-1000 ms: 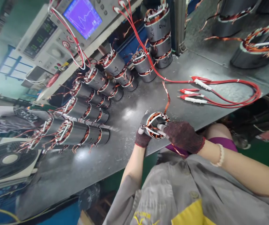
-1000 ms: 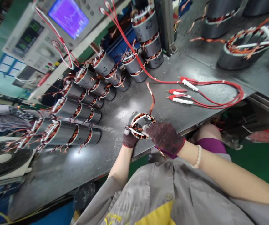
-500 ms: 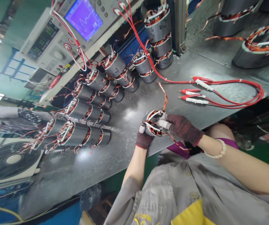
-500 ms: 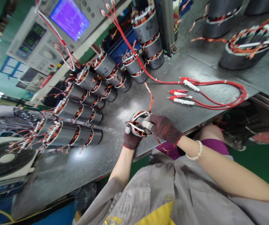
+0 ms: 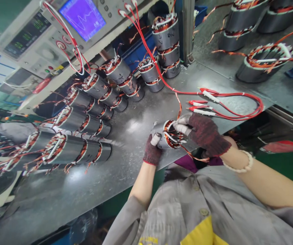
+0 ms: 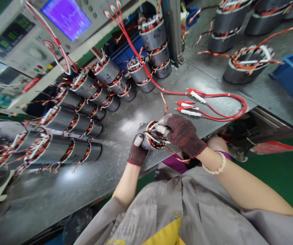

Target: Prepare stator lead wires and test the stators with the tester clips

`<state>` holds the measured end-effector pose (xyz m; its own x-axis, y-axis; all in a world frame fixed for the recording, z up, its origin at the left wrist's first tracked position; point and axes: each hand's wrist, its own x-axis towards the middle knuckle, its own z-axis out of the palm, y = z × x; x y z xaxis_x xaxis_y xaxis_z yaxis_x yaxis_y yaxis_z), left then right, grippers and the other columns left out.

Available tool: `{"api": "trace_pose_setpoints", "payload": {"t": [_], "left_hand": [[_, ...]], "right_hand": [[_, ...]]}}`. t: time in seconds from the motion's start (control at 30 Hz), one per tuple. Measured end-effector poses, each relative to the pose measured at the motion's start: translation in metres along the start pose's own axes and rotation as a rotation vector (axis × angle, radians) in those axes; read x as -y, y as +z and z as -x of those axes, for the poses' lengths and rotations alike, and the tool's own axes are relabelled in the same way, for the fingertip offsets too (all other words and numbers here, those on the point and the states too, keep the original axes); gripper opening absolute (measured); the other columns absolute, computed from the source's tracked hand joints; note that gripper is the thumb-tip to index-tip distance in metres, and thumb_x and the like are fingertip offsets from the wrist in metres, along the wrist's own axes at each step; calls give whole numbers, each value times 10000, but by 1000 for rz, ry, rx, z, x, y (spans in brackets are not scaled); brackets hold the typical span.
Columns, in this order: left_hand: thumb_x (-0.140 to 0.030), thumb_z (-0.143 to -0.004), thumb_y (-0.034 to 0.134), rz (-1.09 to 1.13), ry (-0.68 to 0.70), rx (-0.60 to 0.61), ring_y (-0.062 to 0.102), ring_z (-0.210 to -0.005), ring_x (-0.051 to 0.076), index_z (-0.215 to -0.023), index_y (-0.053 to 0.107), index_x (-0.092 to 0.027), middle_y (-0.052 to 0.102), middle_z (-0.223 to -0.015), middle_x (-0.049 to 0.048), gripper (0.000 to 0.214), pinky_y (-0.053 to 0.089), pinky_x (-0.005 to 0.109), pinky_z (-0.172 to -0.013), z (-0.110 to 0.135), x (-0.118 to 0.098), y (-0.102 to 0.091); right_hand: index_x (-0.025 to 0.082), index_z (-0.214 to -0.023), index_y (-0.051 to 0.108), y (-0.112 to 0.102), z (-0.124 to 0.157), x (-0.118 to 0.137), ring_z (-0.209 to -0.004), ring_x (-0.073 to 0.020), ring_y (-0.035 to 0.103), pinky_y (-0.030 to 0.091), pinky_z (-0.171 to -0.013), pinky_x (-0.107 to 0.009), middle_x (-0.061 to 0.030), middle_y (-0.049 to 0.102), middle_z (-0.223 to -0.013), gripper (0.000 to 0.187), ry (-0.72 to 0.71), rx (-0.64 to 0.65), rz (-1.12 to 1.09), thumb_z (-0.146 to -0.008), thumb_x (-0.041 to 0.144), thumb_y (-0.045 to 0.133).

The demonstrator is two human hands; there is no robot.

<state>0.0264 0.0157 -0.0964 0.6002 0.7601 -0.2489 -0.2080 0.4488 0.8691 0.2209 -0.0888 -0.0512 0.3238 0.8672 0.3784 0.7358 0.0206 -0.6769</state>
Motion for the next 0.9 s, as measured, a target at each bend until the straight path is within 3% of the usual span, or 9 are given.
{"api": "trace_pose_setpoints", "payload": {"t": [0.17,0.27,0.37,0.47,0.5,0.57,0.67,0.73,0.9], "left_hand": [[-529,-719,913,-83,45,5,632,-1387,343,-1605,479,-266,690,-1478,99,1021,484,458,-1183,6,-4,14],[-524,-722,925,-169,64,11,628,-1382,349,-1640,434,-260,673,-1494,114,1074,468,475,-1190,7,-1,24],[-484,-723,942,-258,86,19,605,-1400,371,-1637,445,-237,653,-1514,130,1070,434,498,-1219,8,3,33],[-489,-728,939,-313,90,26,573,-1428,392,-1645,434,-230,632,-1535,134,1078,411,524,-1239,7,3,34],[-499,-726,939,-321,88,39,557,-1443,401,-1655,416,-228,624,-1543,139,1099,404,535,-1244,7,3,32],[-508,-708,951,-330,89,94,500,-1494,418,-1672,381,-216,584,-1584,156,1157,378,540,-1264,7,0,27],[-504,-688,970,-360,128,166,374,-1582,429,-1674,377,-198,497,-1660,171,1191,323,509,-1302,11,-3,21],[-503,-691,974,-386,168,155,318,-1612,426,-1664,400,-195,479,-1674,174,1171,297,489,-1317,15,-3,21],[-475,-738,961,-285,114,159,417,-1558,444,-1706,313,-211,535,-1633,182,1195,370,525,-1275,21,1,25]], "right_hand": [[210,-989,808,-15,5,-9,-912,-274,742,576,-910,-403,-89,795,-935,295,34,-73,23,-1022,423,607],[215,-968,797,-23,18,-20,-893,-294,744,591,-894,-437,-95,792,-923,350,101,-77,-3,-1014,494,590],[246,-933,778,-43,38,-36,-841,-289,748,606,-805,-430,-71,795,-900,334,255,-82,-61,-988,537,621],[256,-957,776,-67,57,-44,-821,-273,755,609,-744,-404,-44,799,-883,273,425,-223,-119,-953,519,705],[254,-988,780,-73,61,-43,-855,-271,761,616,-778,-409,-47,805,-915,258,411,-260,-126,-959,500,712],[254,-1087,789,-75,63,-38,-1019,-284,759,609,-937,-462,-70,810,-1081,253,247,-230,-74,-985,470,704],[288,-1260,766,-59,55,-29,-1306,-317,656,517,-1122,-554,-75,738,-1368,285,-65,14,102,-1015,403,676],[279,-1264,764,-44,48,-27,-1275,-319,669,541,-1081,-546,-80,743,-1361,277,-164,74,176,-1019,364,667],[224,-1077,785,-26,47,-28,-1031,-297,742,575,-977,-493,-99,810,-1100,190,-289,-7,247,-1046,312,619]]}}
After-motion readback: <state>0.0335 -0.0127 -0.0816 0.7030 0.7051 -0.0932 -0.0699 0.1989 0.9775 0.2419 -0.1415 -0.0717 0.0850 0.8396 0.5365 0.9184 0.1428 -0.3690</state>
